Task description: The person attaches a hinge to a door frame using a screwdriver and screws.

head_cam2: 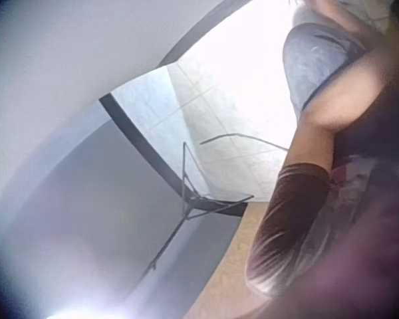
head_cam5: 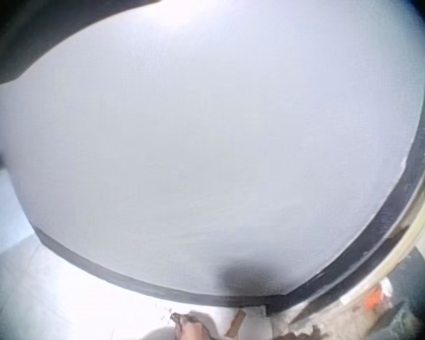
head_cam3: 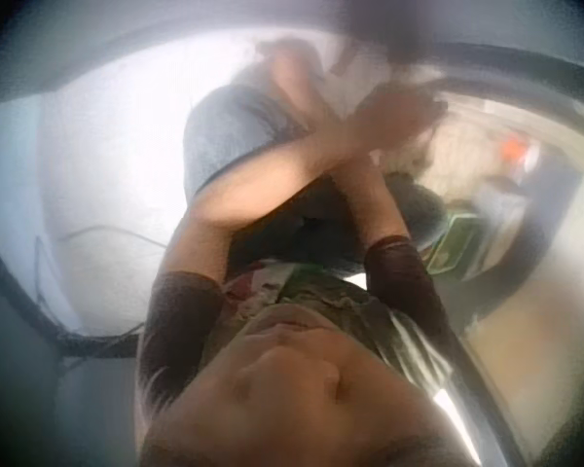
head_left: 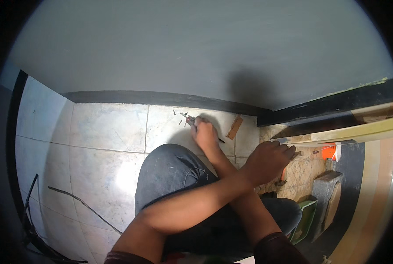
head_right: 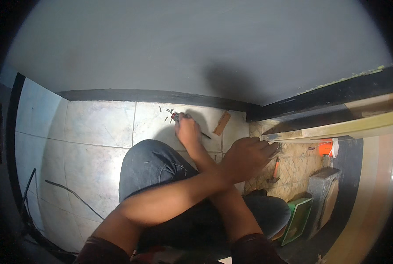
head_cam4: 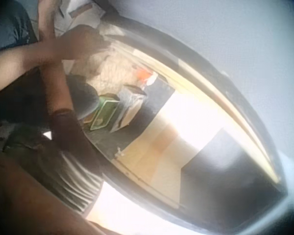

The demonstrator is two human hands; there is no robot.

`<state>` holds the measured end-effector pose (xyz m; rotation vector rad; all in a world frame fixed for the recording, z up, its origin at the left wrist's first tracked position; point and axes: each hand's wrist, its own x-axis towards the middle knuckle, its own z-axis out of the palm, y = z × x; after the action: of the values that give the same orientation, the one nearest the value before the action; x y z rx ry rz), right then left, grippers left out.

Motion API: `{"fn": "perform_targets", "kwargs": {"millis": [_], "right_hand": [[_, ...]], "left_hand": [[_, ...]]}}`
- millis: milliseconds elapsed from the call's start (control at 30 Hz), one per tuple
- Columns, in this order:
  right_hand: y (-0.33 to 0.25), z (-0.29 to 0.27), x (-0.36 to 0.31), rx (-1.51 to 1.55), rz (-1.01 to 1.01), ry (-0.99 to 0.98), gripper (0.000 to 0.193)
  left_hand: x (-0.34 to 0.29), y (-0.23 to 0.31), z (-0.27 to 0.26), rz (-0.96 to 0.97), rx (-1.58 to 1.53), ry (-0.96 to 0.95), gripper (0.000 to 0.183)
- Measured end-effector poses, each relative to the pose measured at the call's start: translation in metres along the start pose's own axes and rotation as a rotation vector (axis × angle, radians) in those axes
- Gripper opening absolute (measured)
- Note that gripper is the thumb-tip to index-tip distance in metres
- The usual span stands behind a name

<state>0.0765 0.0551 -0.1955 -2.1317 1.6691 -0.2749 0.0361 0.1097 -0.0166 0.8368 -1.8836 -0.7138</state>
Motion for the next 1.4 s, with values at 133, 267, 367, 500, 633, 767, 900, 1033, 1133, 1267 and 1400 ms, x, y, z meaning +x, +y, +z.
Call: {"fn": "perform_targets", "kwargs": {"millis": [133, 267, 367, 500, 633, 767, 900, 1033, 1133, 1267, 1400], "right_hand": [[0.009, -0.005, 0.021, 0.183, -0.208, 0.313, 0.023], [0.010, 0.009, 0.046, 0.167, -0.248, 0.280, 0.027], [0.010, 0.019, 0.050, 0.142, -0.183, 0.143, 0.032], [0.018, -0.001, 0.038, 0.155, -0.202, 0.076, 0.040], [0.089, -0.037, 0.031, 0.423, -0.121, -0.256, 0.041], [0.158, -0.069, -0.005, 0.169, -0.228, 0.074, 0.048], [0.161, -0.116, -0.063, -0.080, 0.172, -0.198, 0.040], [0.140, -0.121, -0.080, -0.102, 0.470, -0.559, 0.050], [0.131, -0.085, -0.094, -0.160, 0.489, -0.286, 0.036], [0.140, -0.046, -0.097, -0.219, 0.429, -0.194, 0.023], [0.162, -0.028, -0.091, -0.034, 0.416, -0.196, 0.020]], "left_hand": [[0.013, -0.027, -0.004, -0.112, -0.077, -0.026, 0.031], [0.018, -0.033, 0.003, -0.075, -0.108, 0.027, 0.031], [0.013, -0.039, 0.010, -0.077, -0.127, -0.037, 0.032], [0.011, -0.046, 0.015, -0.080, -0.008, -0.192, 0.033], [0.014, -0.058, 0.007, -0.182, -0.084, -0.081, 0.039], [0.030, -0.071, -0.018, -0.296, -0.199, 0.001, 0.047], [0.027, -0.087, -0.052, -0.163, -0.260, 0.099, 0.031], [0.030, -0.067, -0.054, -0.381, -0.293, 0.106, 0.031], [0.033, -0.057, -0.055, -0.392, -0.215, 0.086, 0.029], [0.026, -0.080, -0.044, -0.371, -0.240, 0.122, 0.030], [0.023, -0.088, -0.045, -0.428, -0.216, 0.082, 0.032]]}}
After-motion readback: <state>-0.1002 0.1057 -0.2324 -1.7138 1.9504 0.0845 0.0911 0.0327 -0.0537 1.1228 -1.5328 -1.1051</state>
